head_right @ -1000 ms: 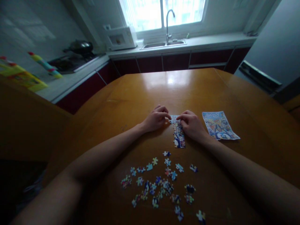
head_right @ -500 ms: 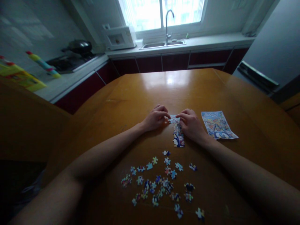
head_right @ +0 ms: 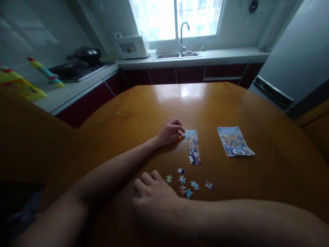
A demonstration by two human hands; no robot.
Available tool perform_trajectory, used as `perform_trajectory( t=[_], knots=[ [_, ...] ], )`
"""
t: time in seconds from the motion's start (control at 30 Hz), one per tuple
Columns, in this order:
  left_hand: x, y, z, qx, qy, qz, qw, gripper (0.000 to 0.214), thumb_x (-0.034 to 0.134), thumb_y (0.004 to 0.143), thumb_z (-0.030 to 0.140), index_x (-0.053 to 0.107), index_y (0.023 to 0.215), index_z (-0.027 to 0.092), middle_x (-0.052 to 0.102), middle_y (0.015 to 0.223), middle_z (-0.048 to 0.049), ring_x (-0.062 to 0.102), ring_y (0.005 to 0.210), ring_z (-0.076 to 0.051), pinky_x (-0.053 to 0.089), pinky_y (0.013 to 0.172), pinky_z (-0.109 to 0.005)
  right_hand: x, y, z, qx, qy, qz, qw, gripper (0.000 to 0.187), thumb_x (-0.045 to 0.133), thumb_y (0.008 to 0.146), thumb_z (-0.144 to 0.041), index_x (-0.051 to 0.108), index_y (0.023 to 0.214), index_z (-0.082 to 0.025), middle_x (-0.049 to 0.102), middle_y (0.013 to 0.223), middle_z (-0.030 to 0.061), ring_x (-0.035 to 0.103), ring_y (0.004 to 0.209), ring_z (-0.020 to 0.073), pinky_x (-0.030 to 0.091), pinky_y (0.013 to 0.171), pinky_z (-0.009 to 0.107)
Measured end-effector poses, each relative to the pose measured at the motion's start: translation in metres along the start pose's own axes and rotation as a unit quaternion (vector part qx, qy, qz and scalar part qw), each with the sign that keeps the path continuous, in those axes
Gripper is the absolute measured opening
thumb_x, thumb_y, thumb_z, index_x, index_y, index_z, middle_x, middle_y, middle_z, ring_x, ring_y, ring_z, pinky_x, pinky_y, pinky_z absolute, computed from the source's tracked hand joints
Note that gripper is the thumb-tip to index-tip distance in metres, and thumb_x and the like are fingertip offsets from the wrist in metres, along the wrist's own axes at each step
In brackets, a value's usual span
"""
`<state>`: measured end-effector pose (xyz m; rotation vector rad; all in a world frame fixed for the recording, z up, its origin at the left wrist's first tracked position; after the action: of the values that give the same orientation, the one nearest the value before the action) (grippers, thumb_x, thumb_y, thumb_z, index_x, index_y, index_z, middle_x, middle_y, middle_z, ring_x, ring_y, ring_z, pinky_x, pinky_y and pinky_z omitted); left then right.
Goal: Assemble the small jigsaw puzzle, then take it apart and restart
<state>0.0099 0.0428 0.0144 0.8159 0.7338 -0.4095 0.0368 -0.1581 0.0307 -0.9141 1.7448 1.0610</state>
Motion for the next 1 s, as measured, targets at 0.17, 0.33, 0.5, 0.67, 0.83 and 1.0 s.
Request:
perform_trajectory(
  t=[0.17,0.33,0.5,0.67,0.83,1.0],
  knots=[
    [0.0,0.0,-0.003,0.003,-0.017,0.006,1.0,0.032,0.054,0.076,-0.001,0.076,0.085,0.02,0.06,0.089,-0.0041,0.054,0.091,-0.018,0.048,0.085,-0.034,0.008,0.015,-0.005,-0.007,-0.023,-0.016,1.0,0.015,0.062,0.093,-0.03,0.069,0.087,-0.017,0.061,0.095,0.0112,0.048,0.09,0.0273,0.042,0.071,0.04],
    [-0.002,0.0,-0.003,0.003,-0.025,0.011,1.0,0.028,0.056,0.077,0.001,0.076,0.083,0.019,0.06,0.087,-0.0038,0.053,0.089,-0.017,0.047,0.082,-0.032,0.009,0.02,-0.008,-0.004,0.007,-0.033,0.999,0.014,0.059,0.094,-0.03,0.064,0.091,-0.017,0.064,0.091,0.0081,0.051,0.086,0.0252,0.042,0.07,0.039],
    [-0.003,0.001,-0.003,-0.001,-0.029,0.012,0.999,0.027,0.057,0.078,0.002,0.076,0.084,0.021,0.059,0.086,-0.0028,0.053,0.087,-0.017,0.046,0.08,-0.031,-0.006,0.013,-0.002,-0.021,0.028,-0.015,0.999,0.009,0.058,0.095,-0.026,0.059,0.091,-0.019,0.067,0.082,0.002,0.053,0.08,0.0203,0.039,0.075,0.038],
    [-0.006,0.001,-0.003,-0.005,0.003,0.053,0.999,0.029,0.056,0.079,0.001,0.076,0.087,0.021,0.061,0.091,-0.0036,0.052,0.093,-0.019,0.046,0.087,-0.035,-0.05,-0.008,0.048,0.097,0.108,0.105,0.984,0.011,0.051,0.095,-0.016,0.062,0.094,-0.02,0.068,0.095,0.0035,0.055,0.089,0.017,0.039,0.081,0.034],
    [-0.011,0.0,0.005,0.014,0.049,0.087,0.995,0.023,0.057,0.087,0.009,0.073,0.099,0.021,0.064,0.103,-0.0055,0.052,0.102,-0.021,0.047,0.092,-0.038,-0.081,-0.055,0.136,0.269,0.225,0.275,0.895,0.012,0.059,0.091,-0.019,0.07,0.088,-0.019,0.069,0.088,0.0047,0.061,0.081,0.0166,0.047,0.074,0.032],
    [-0.012,0.0,0.026,0.095,0.074,0.055,0.991,0.016,0.065,0.092,0.026,0.069,0.106,0.021,0.071,0.104,-0.0045,0.055,0.099,-0.021,0.049,0.089,-0.036,-0.069,-0.094,0.194,0.373,0.295,0.327,0.817,0.012,0.066,0.085,-0.022,0.074,0.092,-0.017,0.075,0.089,0.0081,0.068,0.082,0.0196,0.053,0.077,0.036]
  ],
)
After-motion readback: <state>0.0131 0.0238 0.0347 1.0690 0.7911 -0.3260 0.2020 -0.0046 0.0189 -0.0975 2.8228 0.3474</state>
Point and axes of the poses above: each hand's wrist, its own y-axis towards the middle knuckle, its own x-axis out of the palm, z = x × y, the point moved 4 cm from there along y, towards the middle knuckle
